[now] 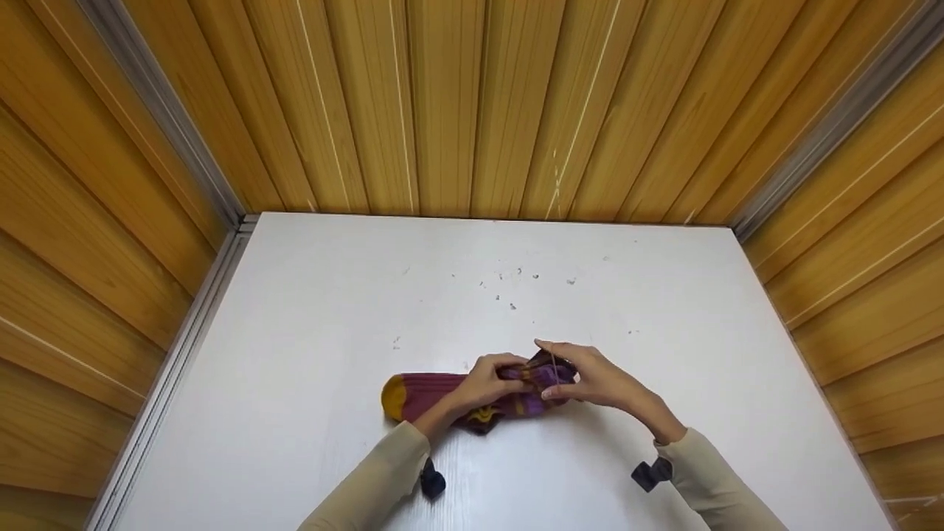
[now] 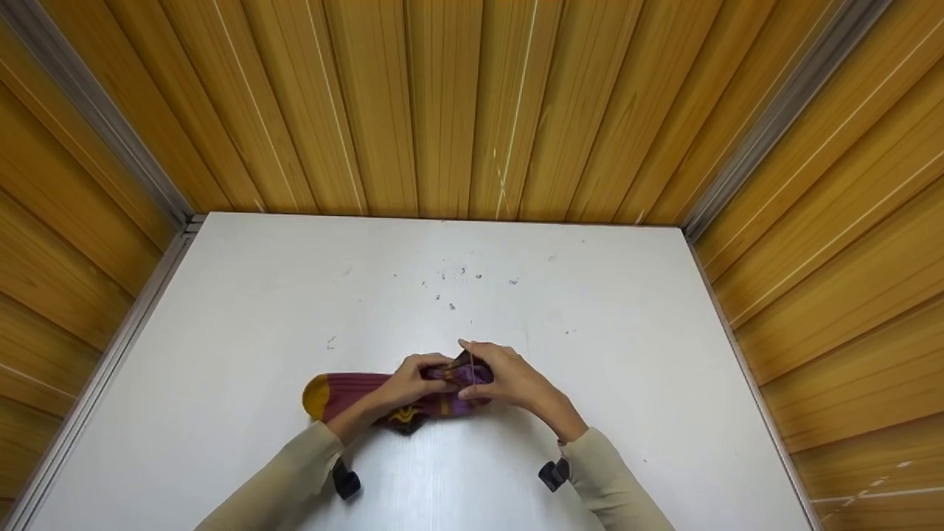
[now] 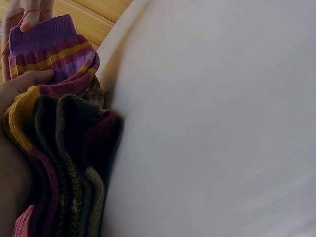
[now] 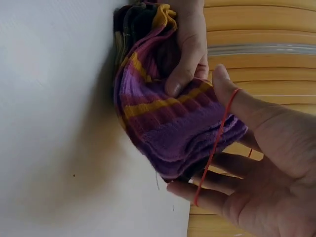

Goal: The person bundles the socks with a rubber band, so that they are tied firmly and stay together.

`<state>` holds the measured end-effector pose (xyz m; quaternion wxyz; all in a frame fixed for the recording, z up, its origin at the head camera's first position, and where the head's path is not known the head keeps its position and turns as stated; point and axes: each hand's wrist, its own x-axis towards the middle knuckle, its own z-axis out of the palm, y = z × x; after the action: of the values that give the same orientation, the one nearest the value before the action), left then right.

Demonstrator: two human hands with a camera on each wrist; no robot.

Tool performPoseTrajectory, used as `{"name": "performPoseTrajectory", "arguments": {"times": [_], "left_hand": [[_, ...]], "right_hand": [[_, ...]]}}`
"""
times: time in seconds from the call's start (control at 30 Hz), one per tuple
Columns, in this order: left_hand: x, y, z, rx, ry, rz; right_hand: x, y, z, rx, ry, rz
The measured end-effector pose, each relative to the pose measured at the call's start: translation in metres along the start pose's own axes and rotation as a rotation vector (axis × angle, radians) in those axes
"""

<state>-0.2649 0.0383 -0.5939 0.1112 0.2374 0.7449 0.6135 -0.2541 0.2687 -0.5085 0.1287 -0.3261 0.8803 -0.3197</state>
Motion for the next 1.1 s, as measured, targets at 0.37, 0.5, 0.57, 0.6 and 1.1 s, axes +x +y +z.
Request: {"name": "performPoseTrajectory", "arguments": {"times": [0.37, 0.5, 0.57, 0.6, 1.1], "left_hand": [[-0.001, 0.007, -0.004, -0.031, -0.011, 0.003], [0.005, -0.01, -0.001, -0.043, 0.001, -0.014], [0.005, -0.013, 0.0, -0.055, 0.002, -0.025], [0.005, -0.013, 0.0, -0.061, 0.001, -0.03], [0.005, -0.014, 0.0, -0.06, -0.012, -0.04]], "right_hand": [[0.022, 0.002, -0.008, 0.013, -0.075, 0.004], [0.02, 0.026, -0.027, 0.241, -0.125, 0.06], [0.017, 0.041, -0.036, 0.377, -0.133, 0.113], [0.015, 0.049, -0.04, 0.44, -0.126, 0.145], [-0.008, 0.098, -0.025, 0.472, 0.172, 0.507]]}}
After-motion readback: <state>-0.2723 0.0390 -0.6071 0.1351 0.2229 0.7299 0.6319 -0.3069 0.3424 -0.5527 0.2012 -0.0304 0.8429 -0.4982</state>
